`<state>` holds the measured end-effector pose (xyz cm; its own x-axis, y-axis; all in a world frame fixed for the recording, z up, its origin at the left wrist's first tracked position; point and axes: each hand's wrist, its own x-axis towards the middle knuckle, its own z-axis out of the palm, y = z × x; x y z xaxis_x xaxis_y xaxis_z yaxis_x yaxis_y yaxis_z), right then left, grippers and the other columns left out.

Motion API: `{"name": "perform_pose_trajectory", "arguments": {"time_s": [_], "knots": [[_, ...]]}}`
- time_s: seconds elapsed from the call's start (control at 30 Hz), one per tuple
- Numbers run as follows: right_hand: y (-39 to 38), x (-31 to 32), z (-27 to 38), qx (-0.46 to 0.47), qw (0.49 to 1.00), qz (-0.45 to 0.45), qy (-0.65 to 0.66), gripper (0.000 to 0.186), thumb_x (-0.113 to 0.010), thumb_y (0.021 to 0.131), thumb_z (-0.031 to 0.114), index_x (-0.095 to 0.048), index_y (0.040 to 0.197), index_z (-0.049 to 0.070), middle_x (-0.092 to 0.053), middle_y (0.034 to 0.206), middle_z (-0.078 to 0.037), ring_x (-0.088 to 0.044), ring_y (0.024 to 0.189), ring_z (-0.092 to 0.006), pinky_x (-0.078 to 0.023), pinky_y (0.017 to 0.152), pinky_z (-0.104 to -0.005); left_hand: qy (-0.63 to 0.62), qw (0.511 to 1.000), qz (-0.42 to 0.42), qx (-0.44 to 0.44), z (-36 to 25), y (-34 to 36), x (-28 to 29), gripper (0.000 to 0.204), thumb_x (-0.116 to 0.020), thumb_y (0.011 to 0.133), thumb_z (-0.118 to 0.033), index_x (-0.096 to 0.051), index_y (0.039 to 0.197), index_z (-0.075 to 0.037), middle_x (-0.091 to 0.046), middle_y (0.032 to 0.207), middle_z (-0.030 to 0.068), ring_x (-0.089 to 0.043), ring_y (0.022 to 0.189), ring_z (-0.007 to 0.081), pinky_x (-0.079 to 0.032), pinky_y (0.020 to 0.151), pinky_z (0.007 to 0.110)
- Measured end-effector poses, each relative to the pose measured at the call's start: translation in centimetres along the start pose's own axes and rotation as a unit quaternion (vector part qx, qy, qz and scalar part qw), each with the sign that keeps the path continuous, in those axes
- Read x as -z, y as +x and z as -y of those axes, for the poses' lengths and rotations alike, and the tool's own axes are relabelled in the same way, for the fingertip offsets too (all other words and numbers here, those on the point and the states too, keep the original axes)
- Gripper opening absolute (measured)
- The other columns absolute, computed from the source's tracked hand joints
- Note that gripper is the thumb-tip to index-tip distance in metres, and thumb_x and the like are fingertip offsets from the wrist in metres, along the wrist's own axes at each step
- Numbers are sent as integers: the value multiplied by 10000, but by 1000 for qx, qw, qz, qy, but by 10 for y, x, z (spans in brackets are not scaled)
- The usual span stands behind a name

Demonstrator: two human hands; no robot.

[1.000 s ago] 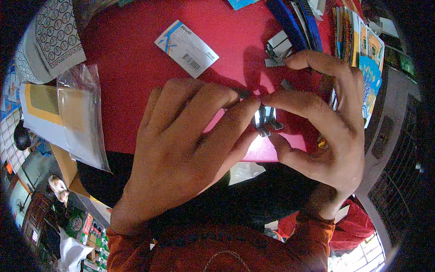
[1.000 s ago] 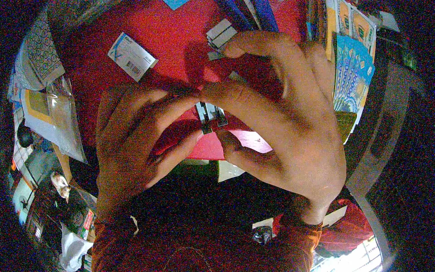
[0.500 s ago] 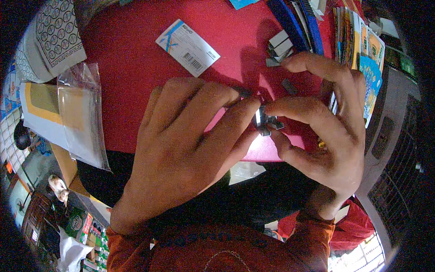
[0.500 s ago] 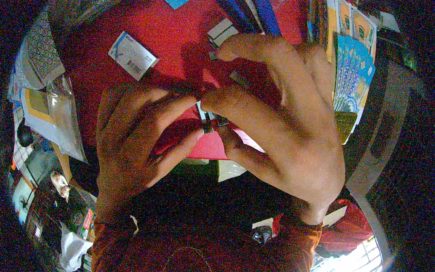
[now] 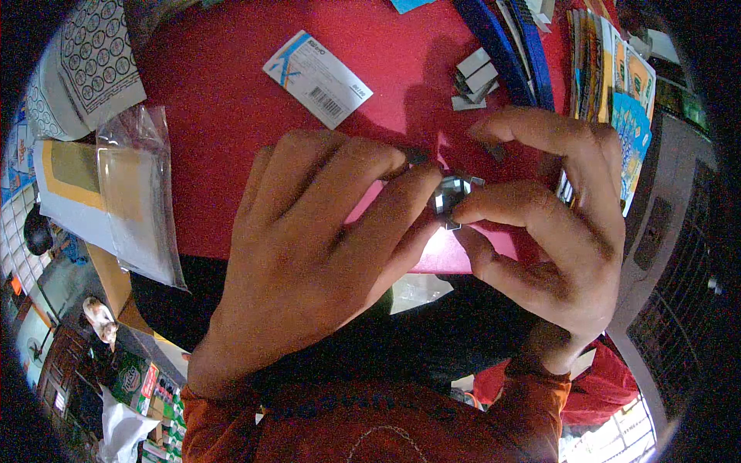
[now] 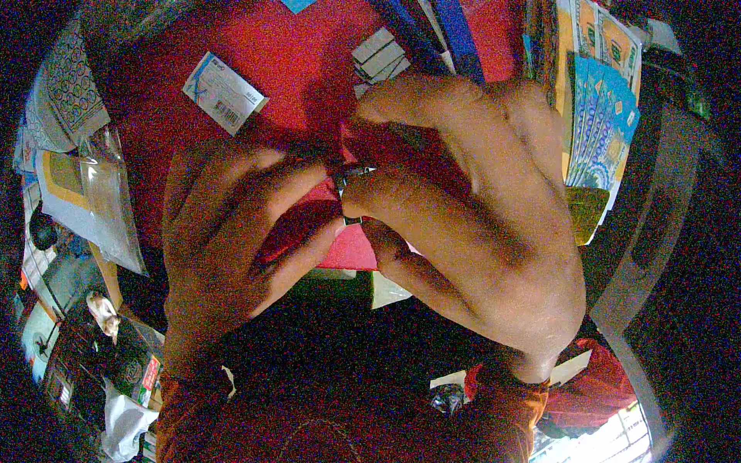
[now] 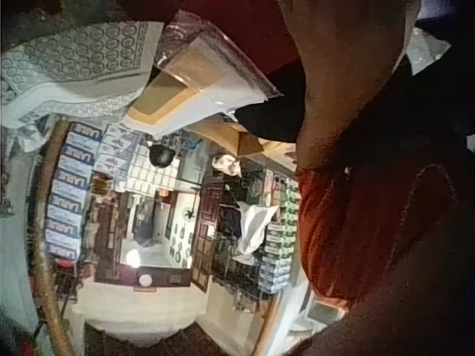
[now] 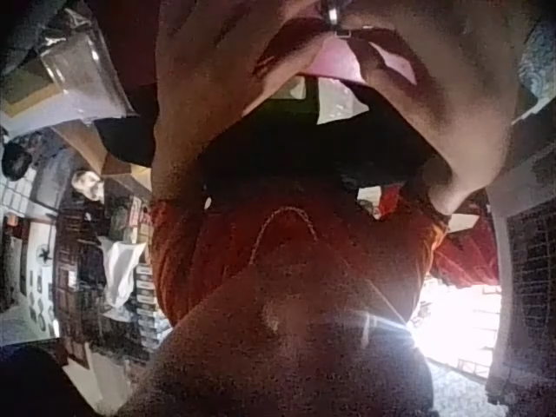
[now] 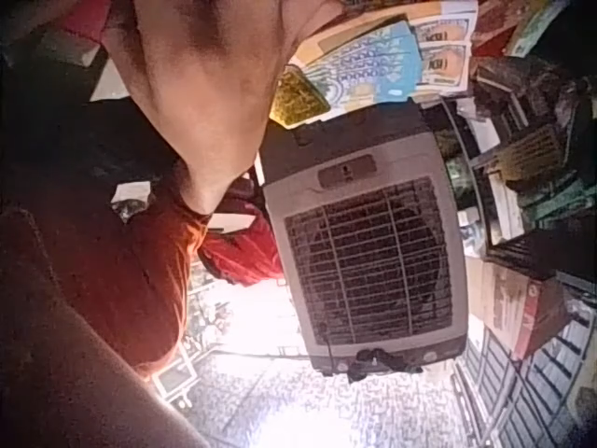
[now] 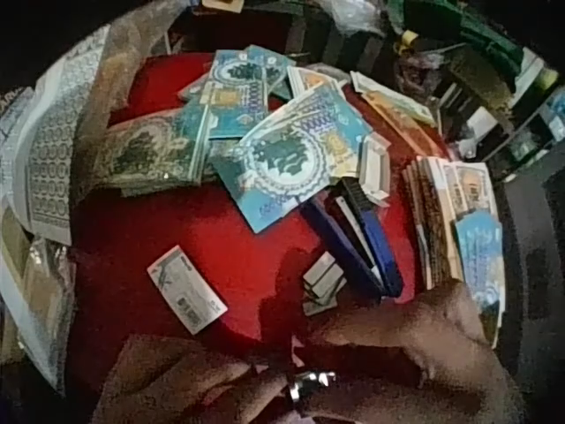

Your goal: The recorder is assembling small metal components of a stapler mechanism.

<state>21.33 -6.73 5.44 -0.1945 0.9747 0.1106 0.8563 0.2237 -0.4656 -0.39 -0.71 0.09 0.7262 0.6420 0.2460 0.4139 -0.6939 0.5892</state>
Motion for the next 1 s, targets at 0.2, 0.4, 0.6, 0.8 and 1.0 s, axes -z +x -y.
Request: {"name": "perform_pose_trajectory", "arguments": {"time_s": [0.2,0.4,0.6,0.8,1.0], "knots": [[-4,6,-2,26,999,22,-4,368,-829,519,123,-790,885,107,-694,1211,-139,-618,1055,-274,-435,902,-366,12,1000,1,-10,-3,1,0,550,-927,659,-185,-713,1164,-139,-684,1106,80,-655,1006,318,-497,877,463],[-10,12,0,-10,998,4,-55,397,-846,533,133,-802,928,111,-686,1212,-125,-609,1064,-258,-434,898,-364,-2,1000,-1,-10,-6,1,-7,530,-908,689,-182,-721,1184,-159,-672,1079,69,-651,992,309,-494,878,454],[6,-1,-8,12,998,-17,-64,357,-859,559,123,-807,913,118,-680,1206,-94,-593,1042,-244,-426,867,-357,-2,1000,-14,-7,9,10,-1,534,-904,693,-176,-723,1196,-163,-662,1096,67,-644,994,307,-494,880,465],[8,-4,-8,23,999,-12,-45,319,-858,558,108,-802,871,125,-681,1201,-87,-592,1034,-238,-427,858,-354,-8,1000,-12,-6,13,10,-3,512,-909,691,-170,-719,1167,-147,-663,1112,69,-641,1001,312,-487,886,468],[8,-4,-7,8,999,-14,-39,319,-859,556,119,-802,870,123,-685,1186,-96,-593,1040,-243,-430,865,-363,-1,1000,-14,-16,14,10,-1,510,-904,698,-169,-714,1171,-142,-671,1100,65,-643,1004,309,-485,886,460]]}}
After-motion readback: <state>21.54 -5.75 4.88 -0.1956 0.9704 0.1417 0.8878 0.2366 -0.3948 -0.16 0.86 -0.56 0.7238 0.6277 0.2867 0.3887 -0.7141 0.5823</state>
